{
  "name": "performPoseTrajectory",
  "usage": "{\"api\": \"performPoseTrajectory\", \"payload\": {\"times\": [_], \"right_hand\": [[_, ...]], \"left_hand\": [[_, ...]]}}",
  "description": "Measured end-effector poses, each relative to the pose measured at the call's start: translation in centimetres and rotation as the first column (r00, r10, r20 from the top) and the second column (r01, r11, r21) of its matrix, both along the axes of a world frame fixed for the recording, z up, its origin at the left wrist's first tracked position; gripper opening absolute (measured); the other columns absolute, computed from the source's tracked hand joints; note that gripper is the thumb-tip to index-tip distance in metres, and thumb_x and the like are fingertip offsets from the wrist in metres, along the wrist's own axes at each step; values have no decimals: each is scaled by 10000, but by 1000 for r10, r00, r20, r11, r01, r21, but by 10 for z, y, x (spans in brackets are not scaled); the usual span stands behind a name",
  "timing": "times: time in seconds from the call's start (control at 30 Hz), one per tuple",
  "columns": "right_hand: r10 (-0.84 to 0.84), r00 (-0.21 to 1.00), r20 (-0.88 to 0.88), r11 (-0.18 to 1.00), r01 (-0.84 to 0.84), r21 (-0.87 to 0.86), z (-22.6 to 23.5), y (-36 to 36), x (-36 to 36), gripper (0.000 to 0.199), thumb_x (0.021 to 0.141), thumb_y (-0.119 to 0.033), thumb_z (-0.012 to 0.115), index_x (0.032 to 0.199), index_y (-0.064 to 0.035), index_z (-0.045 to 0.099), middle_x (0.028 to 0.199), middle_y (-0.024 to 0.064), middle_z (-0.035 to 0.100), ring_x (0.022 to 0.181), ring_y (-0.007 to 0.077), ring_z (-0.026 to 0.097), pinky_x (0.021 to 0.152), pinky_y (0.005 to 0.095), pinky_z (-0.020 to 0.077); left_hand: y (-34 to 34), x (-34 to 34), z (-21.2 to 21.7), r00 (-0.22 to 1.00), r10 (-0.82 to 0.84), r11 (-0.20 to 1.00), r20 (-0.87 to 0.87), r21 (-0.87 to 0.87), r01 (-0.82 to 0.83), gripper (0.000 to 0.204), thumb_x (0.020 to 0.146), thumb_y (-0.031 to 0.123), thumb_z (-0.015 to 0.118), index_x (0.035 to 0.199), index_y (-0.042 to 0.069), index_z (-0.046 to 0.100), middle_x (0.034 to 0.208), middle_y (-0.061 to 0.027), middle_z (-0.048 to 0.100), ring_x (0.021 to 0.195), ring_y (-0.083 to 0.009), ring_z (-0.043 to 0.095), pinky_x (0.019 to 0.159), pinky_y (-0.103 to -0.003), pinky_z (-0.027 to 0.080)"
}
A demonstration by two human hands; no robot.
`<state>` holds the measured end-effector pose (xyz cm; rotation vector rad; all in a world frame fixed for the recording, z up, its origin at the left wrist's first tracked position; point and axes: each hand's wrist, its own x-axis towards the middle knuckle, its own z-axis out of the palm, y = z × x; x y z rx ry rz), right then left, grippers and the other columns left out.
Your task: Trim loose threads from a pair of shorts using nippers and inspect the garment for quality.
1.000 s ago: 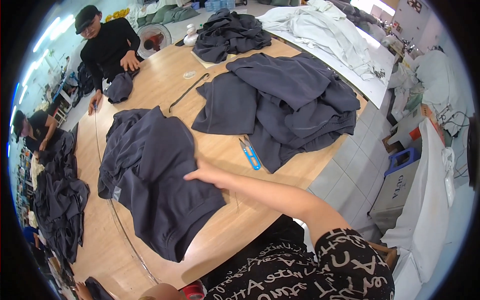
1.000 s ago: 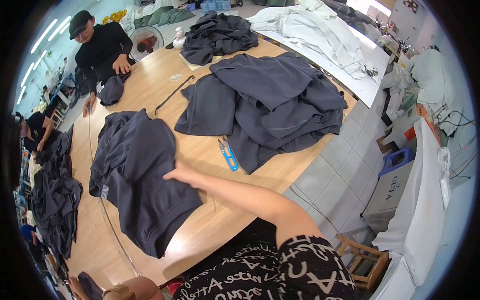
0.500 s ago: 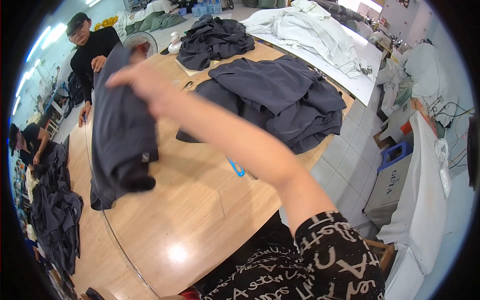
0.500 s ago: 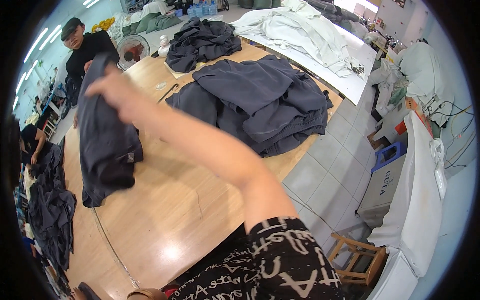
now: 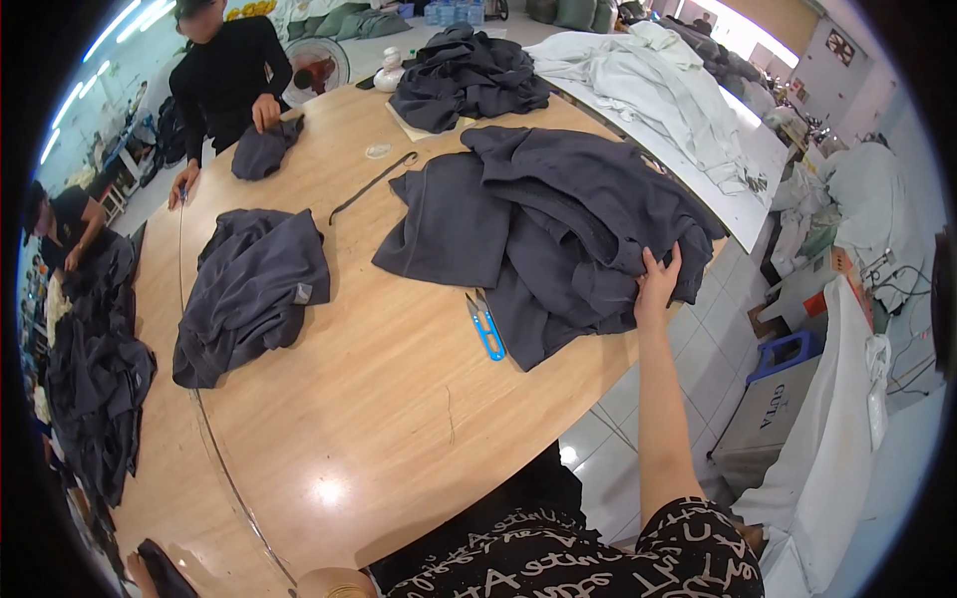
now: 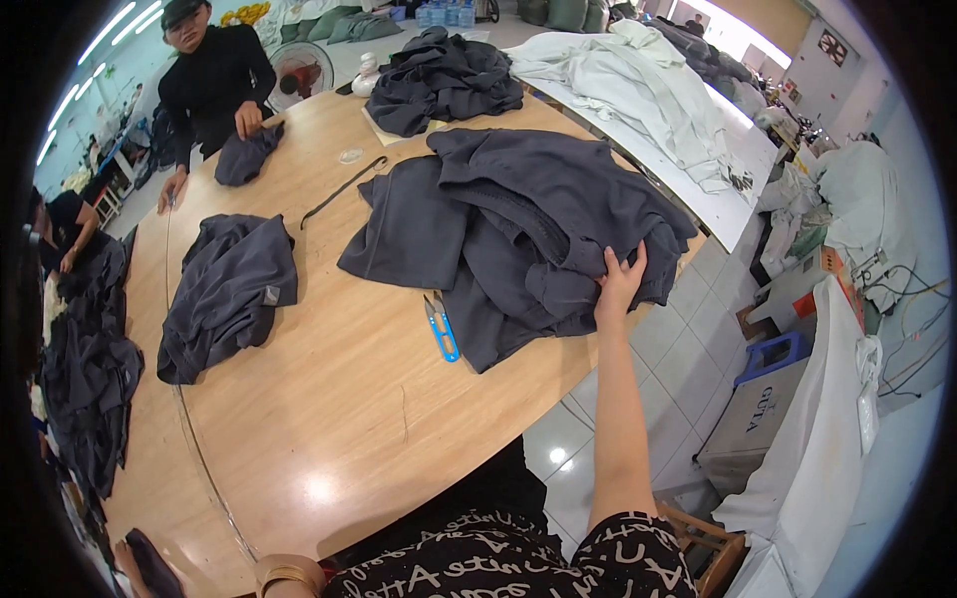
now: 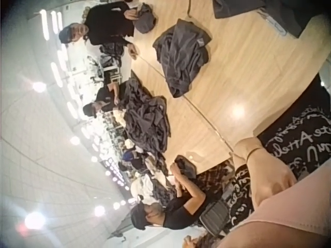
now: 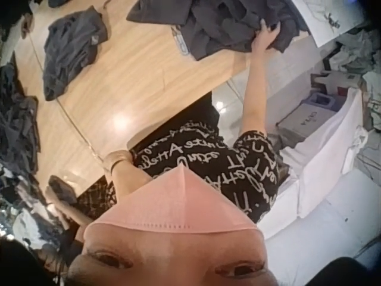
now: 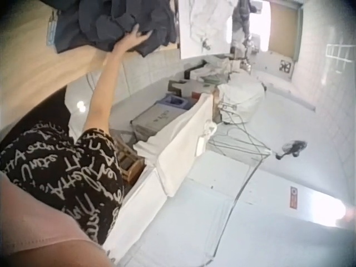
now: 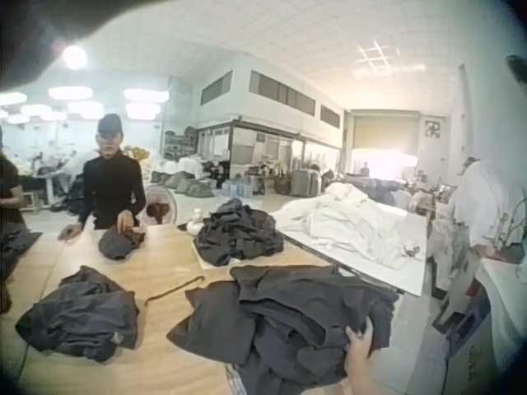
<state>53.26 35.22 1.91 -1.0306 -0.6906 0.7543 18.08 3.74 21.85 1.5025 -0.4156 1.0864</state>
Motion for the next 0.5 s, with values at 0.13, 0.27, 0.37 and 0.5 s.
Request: {"api": "performPoseTrajectory", "payload": {"times": [0.13,0.27,0.37,0.5], "right_hand": [[-176,981,86,981,167,99,-6,7,-9,600,870,-15,576,1383,-42,267,1215,192,538,908,169,590,599,213,460],[-149,982,112,988,144,50,-3,2,-13,574,884,-32,561,1378,-21,268,1174,187,572,907,165,588,638,209,455],[-139,981,137,990,134,47,-6,3,-9,556,894,-54,554,1373,-18,274,1118,163,607,821,128,577,594,198,422],[-184,973,142,982,177,60,-6,4,-9,539,896,-57,554,1365,-25,292,1106,152,616,751,94,550,547,187,384]], "left_hand": [[-3,-1,-7,995,94,988,26,118,-96,297,905,389,515,723,174,607,683,19,536,624,-141,537,553,-262,413],[-3,-1,-24,921,239,858,307,378,-348,259,903,301,528,714,138,598,677,-1,540,611,-154,533,549,-274,414],[-8,-30,-24,956,101,681,275,682,-268,201,859,140,562,1025,75,654,1062,-140,638,974,-306,576,915,-499,424],[-14,-58,32,950,275,832,-147,531,-159,199,859,212,562,700,94,583,650,-23,529,607,-185,535,555,-308,424]]}}
